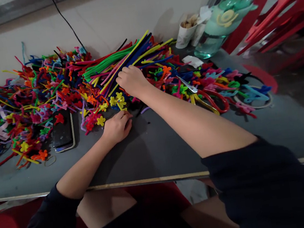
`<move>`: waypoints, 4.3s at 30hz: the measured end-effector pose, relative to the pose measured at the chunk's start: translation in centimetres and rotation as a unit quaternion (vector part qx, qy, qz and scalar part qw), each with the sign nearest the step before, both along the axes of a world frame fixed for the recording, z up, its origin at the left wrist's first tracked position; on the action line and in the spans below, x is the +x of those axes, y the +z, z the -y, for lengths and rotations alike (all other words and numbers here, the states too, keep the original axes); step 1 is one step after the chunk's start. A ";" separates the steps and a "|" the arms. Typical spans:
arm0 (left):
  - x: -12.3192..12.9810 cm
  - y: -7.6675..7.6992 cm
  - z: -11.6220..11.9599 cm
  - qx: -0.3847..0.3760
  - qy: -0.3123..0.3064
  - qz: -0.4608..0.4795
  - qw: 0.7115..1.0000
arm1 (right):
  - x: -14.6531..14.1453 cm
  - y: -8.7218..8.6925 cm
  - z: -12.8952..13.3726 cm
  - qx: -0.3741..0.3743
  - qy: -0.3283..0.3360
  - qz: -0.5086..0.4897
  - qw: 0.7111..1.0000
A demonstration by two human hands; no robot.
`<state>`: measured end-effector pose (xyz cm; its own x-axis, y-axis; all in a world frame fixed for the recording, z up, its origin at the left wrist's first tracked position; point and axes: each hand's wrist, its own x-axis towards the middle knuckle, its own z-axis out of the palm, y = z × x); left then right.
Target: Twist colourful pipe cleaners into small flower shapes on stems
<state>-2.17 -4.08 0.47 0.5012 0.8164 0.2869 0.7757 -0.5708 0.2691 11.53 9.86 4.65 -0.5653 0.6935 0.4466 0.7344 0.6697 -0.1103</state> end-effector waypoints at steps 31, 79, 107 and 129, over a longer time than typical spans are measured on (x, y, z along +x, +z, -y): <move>-0.4 0.7 -0.5 0.010 0.127 0.031 0.991 | 6.0 -1.9 10.8 -0.089 -0.179 0.011 0.980; -0.1 0.1 -0.8 -0.050 0.003 0.310 0.950 | 4.8 -3.8 12.0 -0.088 -0.022 -0.227 0.970; -0.4 0.1 -0.1 0.182 -0.012 0.035 0.983 | 3.4 -3.4 12.4 -0.229 -0.035 -0.418 0.878; -2.0 0.9 -1.5 0.216 -0.131 0.075 0.965 | 4.5 -3.9 11.0 -0.597 0.209 -0.422 0.650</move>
